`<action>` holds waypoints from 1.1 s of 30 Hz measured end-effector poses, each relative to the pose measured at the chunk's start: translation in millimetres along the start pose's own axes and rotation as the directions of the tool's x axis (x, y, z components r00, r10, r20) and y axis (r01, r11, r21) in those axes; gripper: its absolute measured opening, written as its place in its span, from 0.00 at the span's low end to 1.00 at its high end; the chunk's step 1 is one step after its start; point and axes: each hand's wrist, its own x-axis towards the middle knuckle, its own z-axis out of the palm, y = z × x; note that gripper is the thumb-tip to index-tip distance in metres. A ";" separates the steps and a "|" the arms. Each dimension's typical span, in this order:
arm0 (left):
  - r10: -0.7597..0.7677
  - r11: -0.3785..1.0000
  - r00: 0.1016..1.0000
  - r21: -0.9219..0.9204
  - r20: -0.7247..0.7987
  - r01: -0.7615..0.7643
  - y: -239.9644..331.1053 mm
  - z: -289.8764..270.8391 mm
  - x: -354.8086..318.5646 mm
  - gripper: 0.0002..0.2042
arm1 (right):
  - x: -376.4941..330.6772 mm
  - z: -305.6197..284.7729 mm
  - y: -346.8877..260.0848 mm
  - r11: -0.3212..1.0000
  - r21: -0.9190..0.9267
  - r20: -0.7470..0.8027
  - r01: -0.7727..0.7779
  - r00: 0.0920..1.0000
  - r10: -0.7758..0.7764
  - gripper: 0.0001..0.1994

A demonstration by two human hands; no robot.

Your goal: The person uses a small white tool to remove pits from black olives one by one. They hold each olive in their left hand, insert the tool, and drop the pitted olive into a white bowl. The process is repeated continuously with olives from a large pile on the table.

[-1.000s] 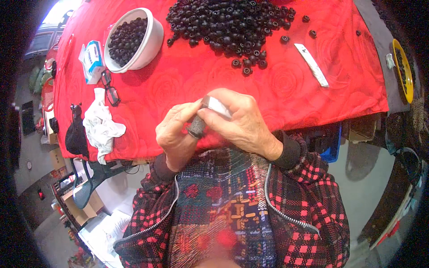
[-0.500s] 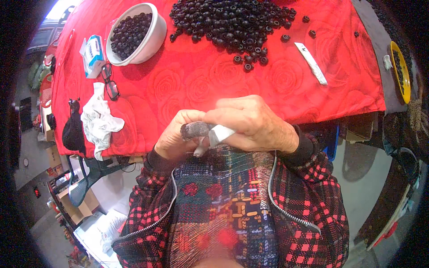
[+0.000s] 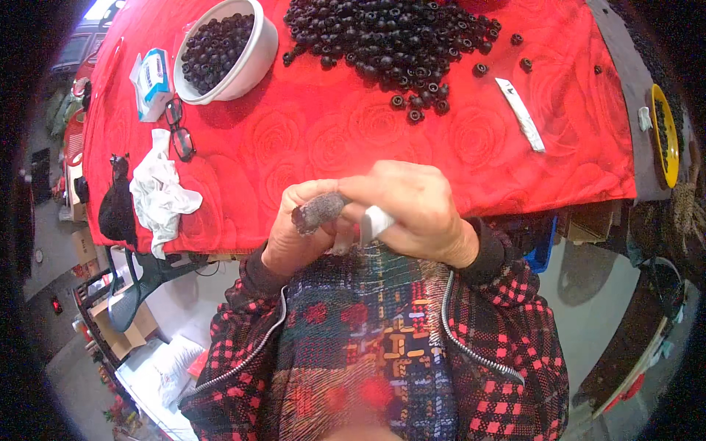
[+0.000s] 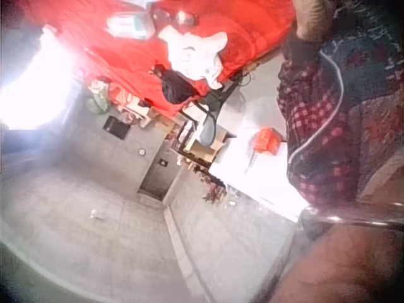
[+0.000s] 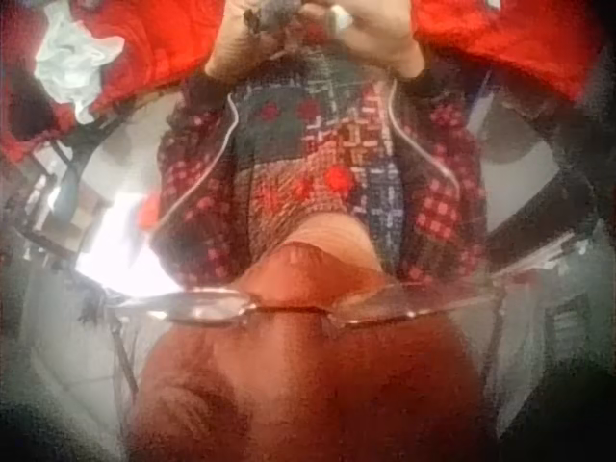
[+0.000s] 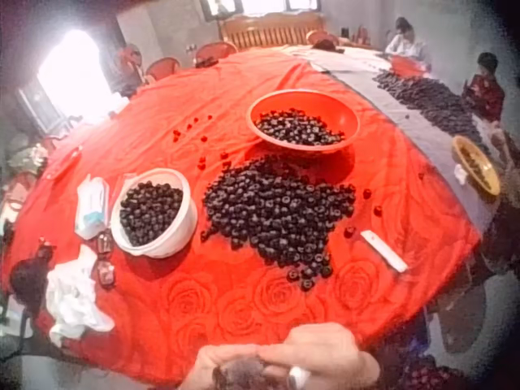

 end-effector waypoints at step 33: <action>0.127 0.981 0.991 0.154 -0.031 -0.121 -0.4 -9.6 1.4 0.11 | 7.6 -9.9 4.0 0.960 -0.138 0.165 -0.244 0.950 0.265 0.11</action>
